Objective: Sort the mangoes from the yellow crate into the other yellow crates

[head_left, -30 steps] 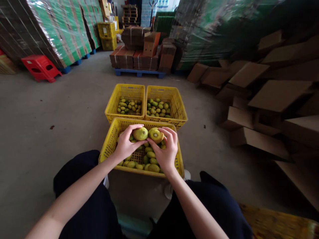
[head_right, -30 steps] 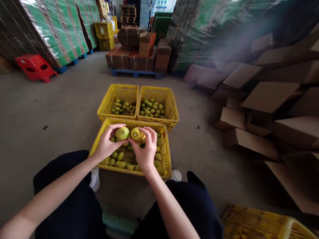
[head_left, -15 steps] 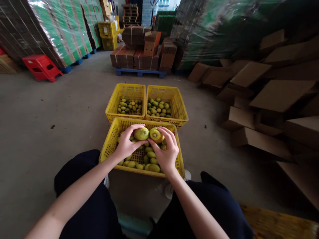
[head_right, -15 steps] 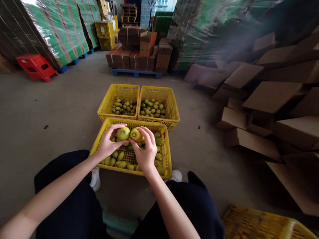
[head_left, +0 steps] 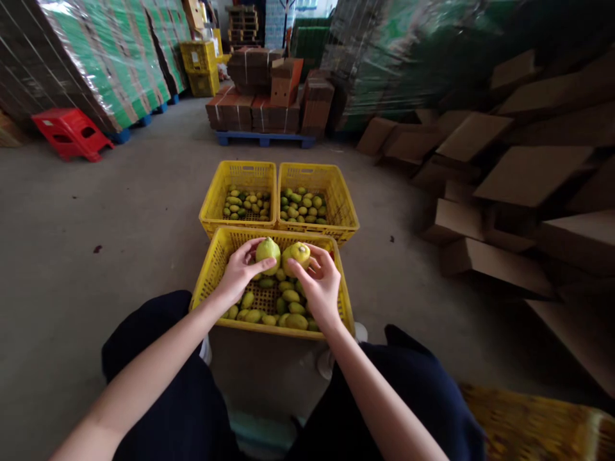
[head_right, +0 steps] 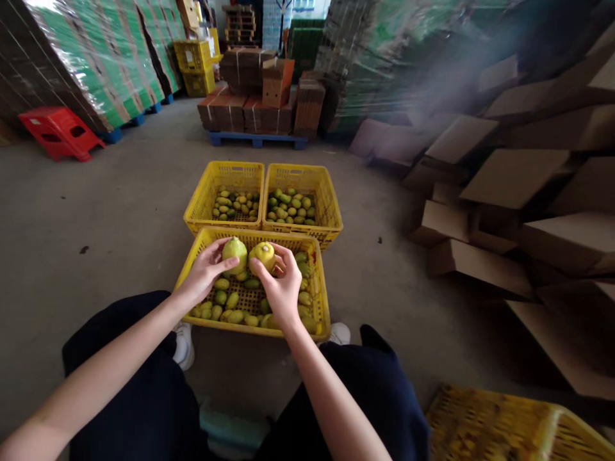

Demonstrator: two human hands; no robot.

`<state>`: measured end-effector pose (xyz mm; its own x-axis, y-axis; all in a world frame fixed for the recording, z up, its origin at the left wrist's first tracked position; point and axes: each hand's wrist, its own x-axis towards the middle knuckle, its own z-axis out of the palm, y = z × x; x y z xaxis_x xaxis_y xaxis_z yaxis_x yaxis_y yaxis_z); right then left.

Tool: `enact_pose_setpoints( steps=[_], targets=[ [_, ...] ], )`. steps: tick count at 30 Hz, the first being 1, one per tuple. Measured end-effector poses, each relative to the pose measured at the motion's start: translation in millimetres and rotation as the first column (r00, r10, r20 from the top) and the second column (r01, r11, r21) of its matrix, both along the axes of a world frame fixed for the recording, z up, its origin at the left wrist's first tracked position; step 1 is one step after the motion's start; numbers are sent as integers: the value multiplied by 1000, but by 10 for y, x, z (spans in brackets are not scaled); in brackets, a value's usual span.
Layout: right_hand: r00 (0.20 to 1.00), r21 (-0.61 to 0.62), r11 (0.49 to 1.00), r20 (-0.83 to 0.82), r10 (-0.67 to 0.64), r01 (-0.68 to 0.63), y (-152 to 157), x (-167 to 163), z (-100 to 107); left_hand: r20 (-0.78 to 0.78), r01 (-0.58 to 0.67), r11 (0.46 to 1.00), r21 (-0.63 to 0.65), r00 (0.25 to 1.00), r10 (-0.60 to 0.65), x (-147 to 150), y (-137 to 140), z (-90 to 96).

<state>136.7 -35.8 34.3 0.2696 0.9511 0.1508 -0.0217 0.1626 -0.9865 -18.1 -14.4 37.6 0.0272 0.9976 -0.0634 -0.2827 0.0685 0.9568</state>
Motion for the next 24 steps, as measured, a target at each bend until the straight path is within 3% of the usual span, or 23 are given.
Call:
enact_pose_setpoints(
  steps=[5,10,13,16,24],
  targets=[
    [981,-167,981,-180,65,-96,53,35,-15,304,60,953,-296,952,35,29,24,-23],
    [897,-313,925,-438,59,-214,75,-27,-61,419,85,871,-483,896,145,88,35,27],
    [816,-360,878,-576,57,-315,78,-73,-51,400,57,866,-496,901,169,97,43,33],
    [795,-374,848,-600,89,-377,77,-89,-21,338,-22,874,-486,917,211,80,46,6],
    [755,-475,833,-646,-112,-283,130,-80,-28,407,78,877,-474,903,140,67,33,31]
  ],
)
